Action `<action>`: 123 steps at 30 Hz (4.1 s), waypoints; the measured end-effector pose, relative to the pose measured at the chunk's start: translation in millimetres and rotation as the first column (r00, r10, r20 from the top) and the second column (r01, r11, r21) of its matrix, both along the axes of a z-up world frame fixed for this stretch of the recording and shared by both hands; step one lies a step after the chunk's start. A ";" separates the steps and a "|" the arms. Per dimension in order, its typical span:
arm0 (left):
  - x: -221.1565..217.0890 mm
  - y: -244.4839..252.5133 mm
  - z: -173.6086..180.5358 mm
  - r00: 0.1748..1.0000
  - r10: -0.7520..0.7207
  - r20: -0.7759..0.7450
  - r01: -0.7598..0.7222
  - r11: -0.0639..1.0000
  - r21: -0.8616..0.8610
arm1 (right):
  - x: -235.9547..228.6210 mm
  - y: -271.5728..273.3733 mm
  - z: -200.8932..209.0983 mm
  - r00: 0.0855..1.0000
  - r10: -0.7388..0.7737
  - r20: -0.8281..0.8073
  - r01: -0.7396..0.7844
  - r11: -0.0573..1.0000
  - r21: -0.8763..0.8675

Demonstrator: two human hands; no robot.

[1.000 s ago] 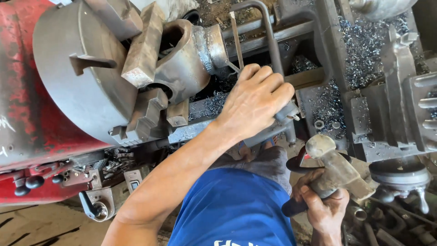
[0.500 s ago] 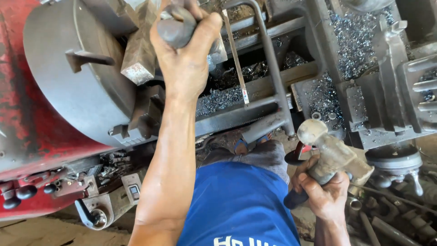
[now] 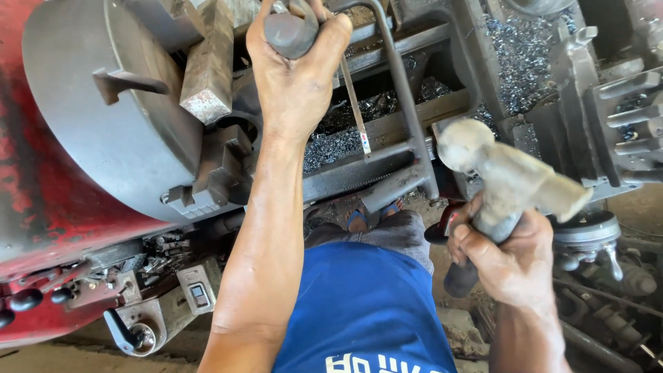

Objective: The person repeatedly strikes a metal rod clamped in a lathe chuck with a hammer. The rod is held steady by hand while the hammer impacts its end. The task continues throughout the clip without visible completion.

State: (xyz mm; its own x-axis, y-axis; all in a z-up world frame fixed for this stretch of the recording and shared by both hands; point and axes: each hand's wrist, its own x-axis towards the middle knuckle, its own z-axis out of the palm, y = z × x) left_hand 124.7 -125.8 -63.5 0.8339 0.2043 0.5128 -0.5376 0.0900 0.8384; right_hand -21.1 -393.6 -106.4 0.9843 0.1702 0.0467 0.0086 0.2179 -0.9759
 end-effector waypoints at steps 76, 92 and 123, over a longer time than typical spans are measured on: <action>-6.1 -65.5 -36.1 0.964 -0.043 0.263 -0.254 0.161 0.954 | -22.0 23.7 -47.2 0.988 -0.147 -0.051 0.153 0.867 0.474; -4.0 -73.4 -40.5 0.984 0.021 0.177 -0.178 0.075 0.981 | 10.3 51.8 -55.2 0.976 -0.001 -0.219 0.139 0.778 0.613; -7.8 -73.8 -36.6 0.945 -0.017 0.326 -0.323 0.093 0.942 | 6.7 51.0 -57.5 0.993 -0.120 0.014 0.078 0.724 0.685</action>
